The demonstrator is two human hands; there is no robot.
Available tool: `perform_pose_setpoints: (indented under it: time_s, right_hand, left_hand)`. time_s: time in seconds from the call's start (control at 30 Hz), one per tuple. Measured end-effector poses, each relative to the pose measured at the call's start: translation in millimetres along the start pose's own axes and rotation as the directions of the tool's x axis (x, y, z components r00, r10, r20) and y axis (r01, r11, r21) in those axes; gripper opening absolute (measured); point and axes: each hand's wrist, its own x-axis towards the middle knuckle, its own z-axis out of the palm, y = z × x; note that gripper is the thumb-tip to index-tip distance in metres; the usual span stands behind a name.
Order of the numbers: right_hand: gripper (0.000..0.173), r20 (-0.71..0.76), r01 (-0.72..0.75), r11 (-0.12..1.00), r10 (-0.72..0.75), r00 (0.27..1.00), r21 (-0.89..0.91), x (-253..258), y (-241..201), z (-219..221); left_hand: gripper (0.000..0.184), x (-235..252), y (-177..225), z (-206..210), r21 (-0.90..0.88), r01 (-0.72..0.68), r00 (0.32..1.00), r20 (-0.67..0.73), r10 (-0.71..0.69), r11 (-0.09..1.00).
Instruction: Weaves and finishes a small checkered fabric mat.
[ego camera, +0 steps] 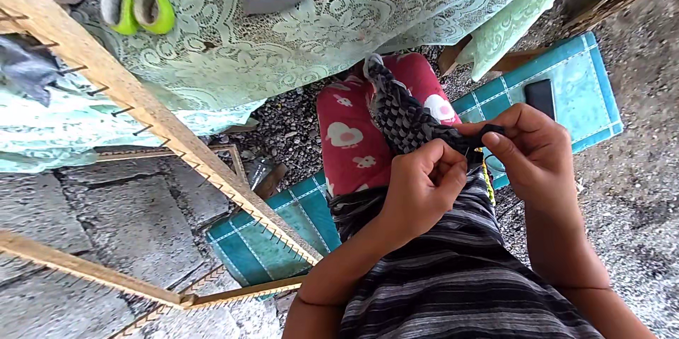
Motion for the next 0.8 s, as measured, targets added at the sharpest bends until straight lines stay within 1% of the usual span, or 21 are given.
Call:
perform_pose_setpoints:
  time_s: [0.17, 0.23, 0.3, 0.43, 0.53, 0.57, 0.7, 0.8]
  right_hand:
    - [0.005, -0.029, 0.039, 0.999, -0.039, 0.999, 0.012, -5, -1, 6]
    - [0.005, -0.057, 0.070, 0.998, -0.070, 0.996, -0.011, -9, -2, 11]
    - [0.006, -0.083, 0.103, 0.994, -0.106, 0.991, -0.046, -15, -2, 18]
    - [0.009, -0.138, 0.179, 0.978, -0.194, 0.971, -0.110, -29, 0, 30]
    - [0.003, -0.177, 0.227, 0.951, -0.265, 0.948, -0.208, -38, -5, 40]
    - [0.001, -0.180, 0.242, 0.942, -0.286, 0.941, -0.230, -41, -5, 44]
    - [0.005, -0.138, 0.304, 0.902, -0.358, 0.923, -0.306, -50, -3, 48]
    - [0.008, -0.135, 0.320, 0.898, -0.372, 0.918, -0.301, -50, -1, 49]
  left_hand:
    - [0.003, -3, -2, 3, 0.000, -0.033, 0.999, -0.041, 0.033, 0.999]
    - [0.003, -5, -2, 3, 0.015, -0.053, 0.997, -0.060, 0.054, 0.998]
    - [0.002, -7, -3, 3, 0.035, -0.102, 0.992, -0.067, 0.104, 0.994]
    - [0.010, -15, -6, -2, 0.068, -0.192, 0.980, -0.033, 0.195, 0.979]
    - [0.014, -23, -5, -6, 0.091, -0.237, 0.971, 0.006, 0.237, 0.967]
    - [0.015, -25, -5, -8, 0.097, -0.247, 0.969, 0.016, 0.246, 0.964]
    - [0.014, -33, -5, -9, 0.120, -0.254, 0.967, 0.017, 0.254, 0.960]
    - [0.012, -34, -2, -8, 0.141, -0.237, 0.971, 0.003, 0.239, 0.961]
